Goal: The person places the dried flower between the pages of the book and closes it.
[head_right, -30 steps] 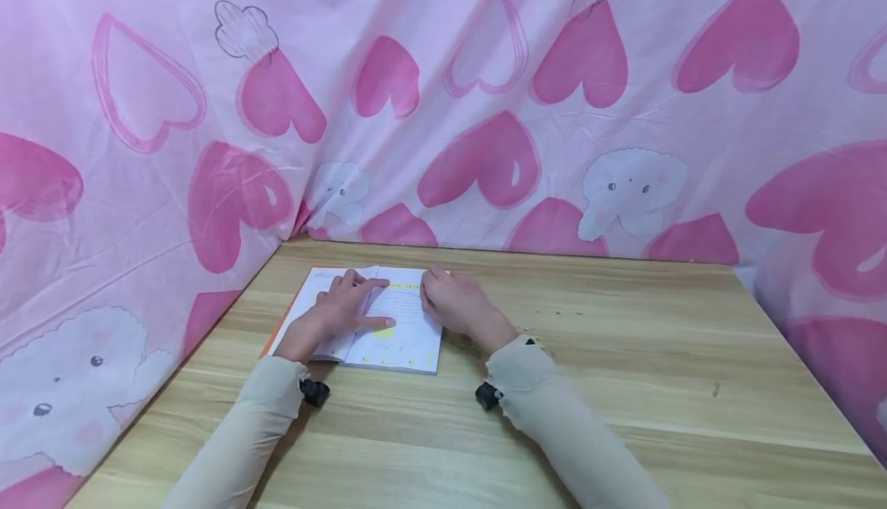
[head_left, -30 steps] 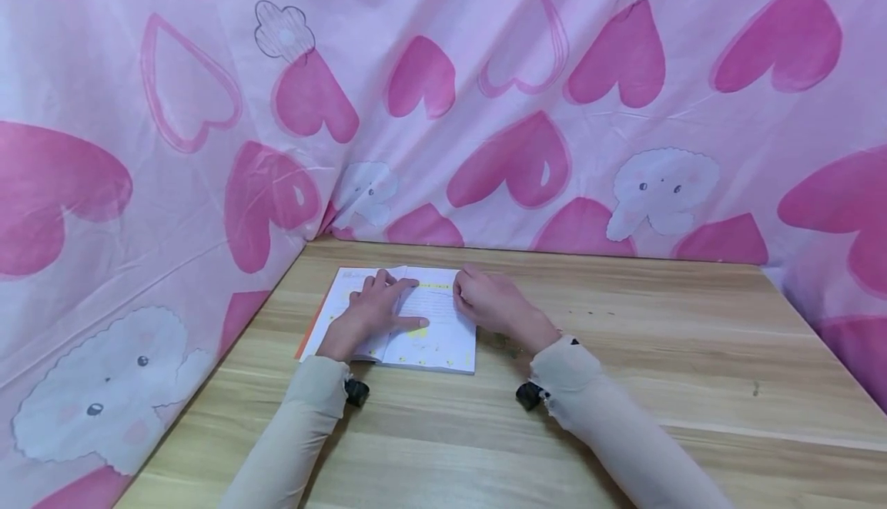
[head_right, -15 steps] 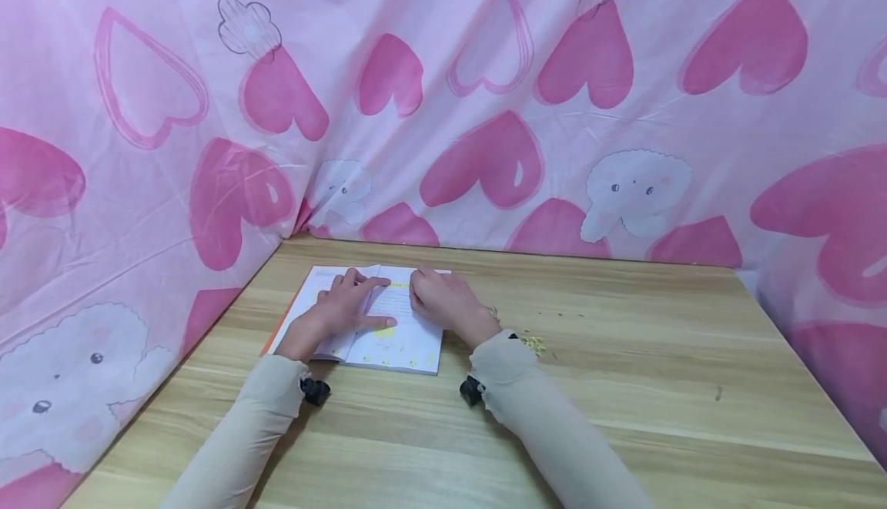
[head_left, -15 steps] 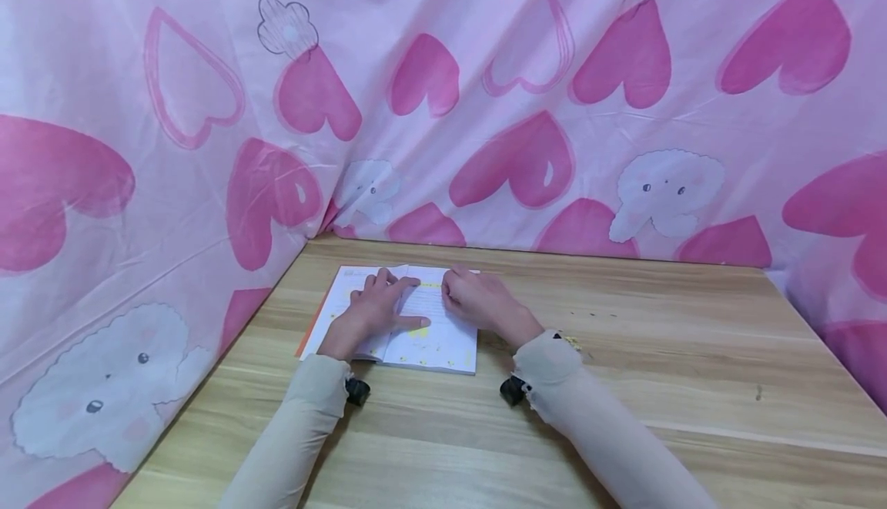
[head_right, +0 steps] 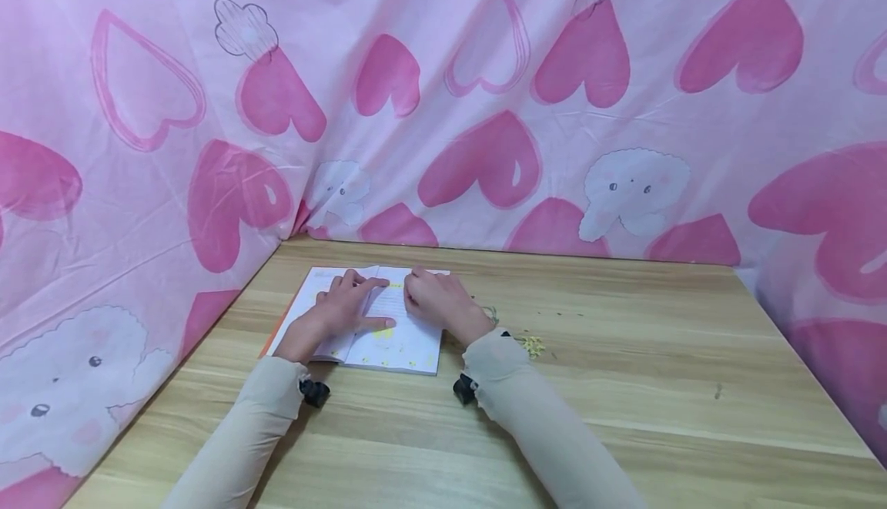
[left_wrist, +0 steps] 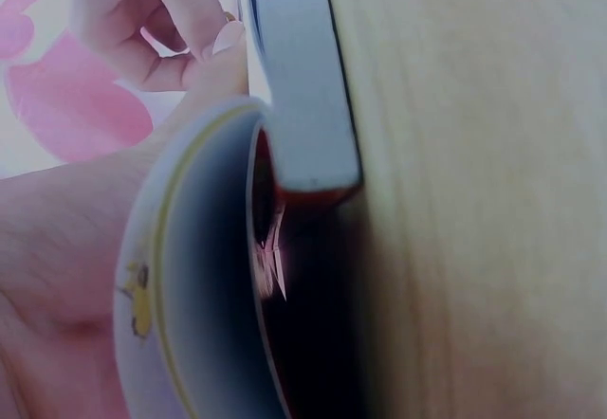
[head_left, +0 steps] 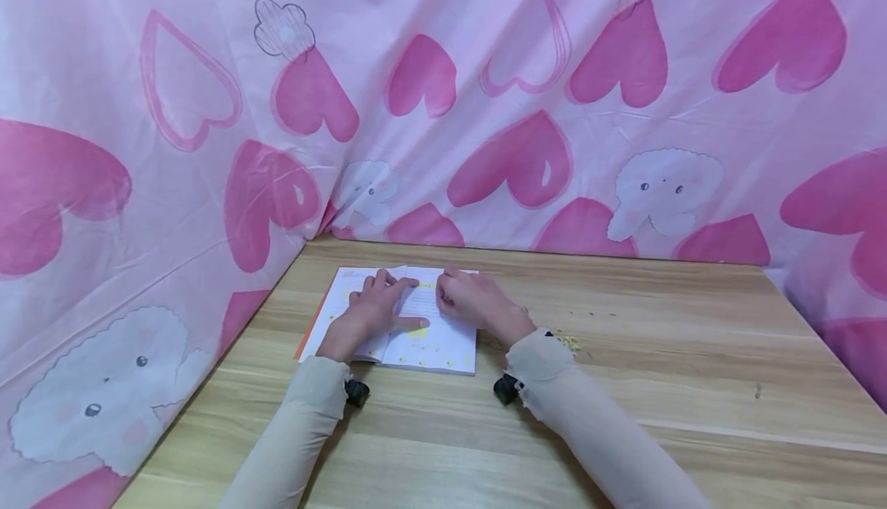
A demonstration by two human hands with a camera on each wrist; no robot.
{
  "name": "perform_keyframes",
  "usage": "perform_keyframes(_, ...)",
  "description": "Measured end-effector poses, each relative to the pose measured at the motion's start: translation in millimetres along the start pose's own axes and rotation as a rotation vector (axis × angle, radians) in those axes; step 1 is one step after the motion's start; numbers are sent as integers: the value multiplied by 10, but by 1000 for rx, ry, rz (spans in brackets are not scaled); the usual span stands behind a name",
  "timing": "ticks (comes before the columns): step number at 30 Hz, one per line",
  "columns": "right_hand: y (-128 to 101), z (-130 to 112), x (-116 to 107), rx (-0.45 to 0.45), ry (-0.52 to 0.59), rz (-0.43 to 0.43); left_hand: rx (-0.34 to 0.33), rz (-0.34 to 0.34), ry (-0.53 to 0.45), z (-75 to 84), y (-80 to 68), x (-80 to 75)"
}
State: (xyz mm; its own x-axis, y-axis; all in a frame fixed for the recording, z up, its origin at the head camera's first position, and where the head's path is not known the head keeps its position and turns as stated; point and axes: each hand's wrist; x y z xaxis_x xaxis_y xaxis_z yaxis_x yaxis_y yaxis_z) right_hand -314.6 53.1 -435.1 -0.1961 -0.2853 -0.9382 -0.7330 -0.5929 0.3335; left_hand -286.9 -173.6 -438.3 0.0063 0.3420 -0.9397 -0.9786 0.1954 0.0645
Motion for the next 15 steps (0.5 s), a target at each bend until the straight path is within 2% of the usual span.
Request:
perform_keyframes(8, -23, 65, -30, 23, 28, 2, 4, 9, -6, 50, -41, -54)
perform_keyframes(15, -131, 258, -62, 111, 21, 27, -4, 0, -1, 63, -65, -68)
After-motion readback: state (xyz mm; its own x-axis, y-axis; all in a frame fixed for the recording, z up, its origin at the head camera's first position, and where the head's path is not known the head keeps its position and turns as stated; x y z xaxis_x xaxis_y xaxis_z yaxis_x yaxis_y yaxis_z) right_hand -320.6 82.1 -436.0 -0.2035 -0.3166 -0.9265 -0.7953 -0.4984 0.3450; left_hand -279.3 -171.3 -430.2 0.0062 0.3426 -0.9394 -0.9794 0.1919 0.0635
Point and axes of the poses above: each hand's wrist, its own y-axis towards the middle knuckle, its own x-axis out of the palm, z = x × y, and after that the axes turned 9 degrees about z, right-handed
